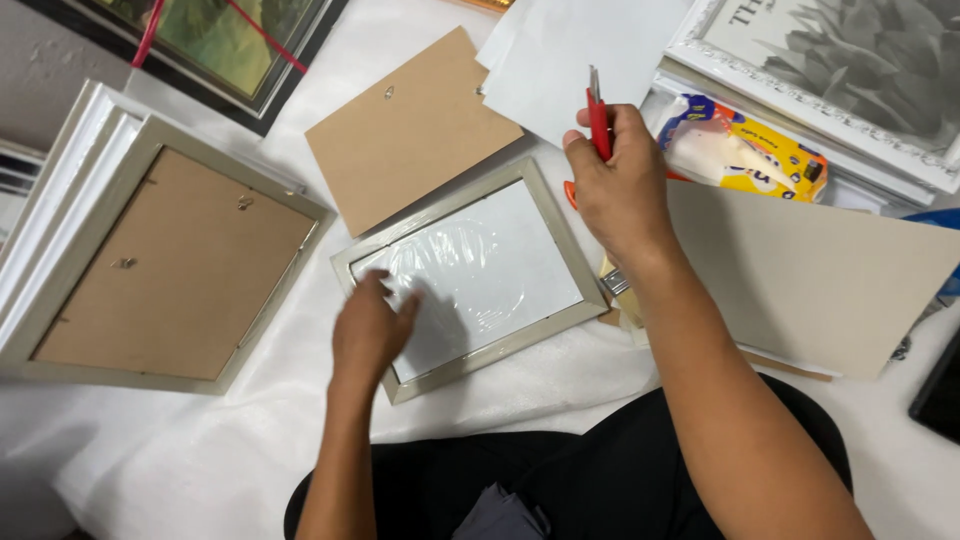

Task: Cleaning, cutting, and assembling a picture frame

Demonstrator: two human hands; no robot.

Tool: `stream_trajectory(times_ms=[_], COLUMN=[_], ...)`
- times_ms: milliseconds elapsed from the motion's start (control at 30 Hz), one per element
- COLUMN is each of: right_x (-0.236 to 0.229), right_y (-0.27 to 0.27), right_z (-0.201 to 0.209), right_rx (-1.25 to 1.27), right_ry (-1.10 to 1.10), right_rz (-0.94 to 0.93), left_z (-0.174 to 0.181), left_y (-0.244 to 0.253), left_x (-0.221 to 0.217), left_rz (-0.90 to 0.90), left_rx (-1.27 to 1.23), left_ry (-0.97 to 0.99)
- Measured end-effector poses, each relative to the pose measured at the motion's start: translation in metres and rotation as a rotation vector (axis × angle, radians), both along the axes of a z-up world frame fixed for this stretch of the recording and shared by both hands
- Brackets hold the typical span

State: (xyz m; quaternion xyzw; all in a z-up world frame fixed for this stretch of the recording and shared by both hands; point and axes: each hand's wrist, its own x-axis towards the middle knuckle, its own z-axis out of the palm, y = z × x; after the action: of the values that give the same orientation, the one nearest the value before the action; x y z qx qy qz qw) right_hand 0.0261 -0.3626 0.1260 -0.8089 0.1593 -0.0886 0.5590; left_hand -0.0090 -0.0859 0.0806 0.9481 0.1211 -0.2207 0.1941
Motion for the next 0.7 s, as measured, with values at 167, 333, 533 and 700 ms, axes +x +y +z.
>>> stream_trajectory(times_ms=[167, 333, 533, 700], right_x=[0.000, -0.003, -0.003, -0.003], right_y=[0.011, 0.008, 0.007, 0.007], right_z=[-0.002, -0.010, -0.007, -0.012], right_rx=[0.044, -0.019, -0.004, 0.021], right_ry=[0.017, -0.023, -0.016, -0.031], right_rz=[0.026, 0.050, 0.040, 0.039], left_z=[-0.052, -0.061, -0.077, -0.071], left_y=[-0.012, -0.017, -0.013, -0.017], left_x=[-0.056, -0.060, -0.062, -0.058], left_rz=[-0.259, -0.123, -0.238, -0.306], left_rx=[0.070, -0.115, -0.104, -0.113], left_ry=[0.038, 0.085, 0.007, -0.043])
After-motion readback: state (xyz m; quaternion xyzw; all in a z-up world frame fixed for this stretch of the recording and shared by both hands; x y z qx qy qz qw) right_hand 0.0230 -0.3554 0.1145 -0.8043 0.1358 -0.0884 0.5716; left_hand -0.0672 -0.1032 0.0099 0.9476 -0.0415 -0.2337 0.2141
